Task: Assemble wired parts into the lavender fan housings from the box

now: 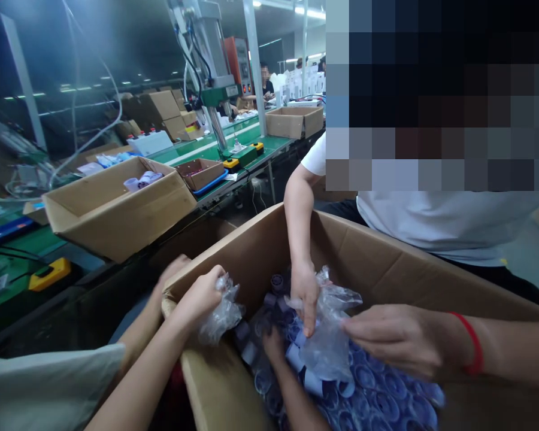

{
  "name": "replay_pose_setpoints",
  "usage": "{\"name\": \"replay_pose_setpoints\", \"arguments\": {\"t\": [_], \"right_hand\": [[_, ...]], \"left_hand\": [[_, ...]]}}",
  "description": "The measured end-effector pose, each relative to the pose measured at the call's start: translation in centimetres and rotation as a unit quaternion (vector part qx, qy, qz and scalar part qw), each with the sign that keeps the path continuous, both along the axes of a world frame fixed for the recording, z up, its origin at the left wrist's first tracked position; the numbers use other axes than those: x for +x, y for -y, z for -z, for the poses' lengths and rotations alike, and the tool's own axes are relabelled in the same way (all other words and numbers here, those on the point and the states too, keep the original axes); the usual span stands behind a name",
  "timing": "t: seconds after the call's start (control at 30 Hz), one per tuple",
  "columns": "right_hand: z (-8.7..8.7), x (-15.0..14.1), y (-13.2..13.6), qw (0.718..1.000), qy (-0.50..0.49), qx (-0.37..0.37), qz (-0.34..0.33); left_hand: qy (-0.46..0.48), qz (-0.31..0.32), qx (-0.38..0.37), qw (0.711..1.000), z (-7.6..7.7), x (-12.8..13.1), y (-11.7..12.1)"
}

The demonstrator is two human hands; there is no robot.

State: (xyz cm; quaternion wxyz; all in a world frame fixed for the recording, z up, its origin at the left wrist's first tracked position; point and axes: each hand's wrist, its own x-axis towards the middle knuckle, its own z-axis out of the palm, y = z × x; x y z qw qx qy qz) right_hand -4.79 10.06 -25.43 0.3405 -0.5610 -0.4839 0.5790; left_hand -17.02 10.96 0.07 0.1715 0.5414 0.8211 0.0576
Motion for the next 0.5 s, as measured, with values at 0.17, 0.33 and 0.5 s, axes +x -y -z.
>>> {"name": "replay_pose_setpoints", "arguments": {"t": [0.17,0.33,0.5], "right_hand": [[-2.7,0.9,-0.5,0.998,-0.04,0.044,0.03],[-9.0,0.8,-0.8,0.988,-0.079,0.128,0.022],[-9.0,1.4,-2.5,0.992,-0.03,0.117,-0.026]], "left_hand": [[0.043,0.09,-0.087,0.991,0.3,0.5,0.1],[0.075,0.153,-0.031,0.985,0.3,1.0,0.1],[0.073,0.12,0.099,0.985,-0.1,1.1,0.2]]}}
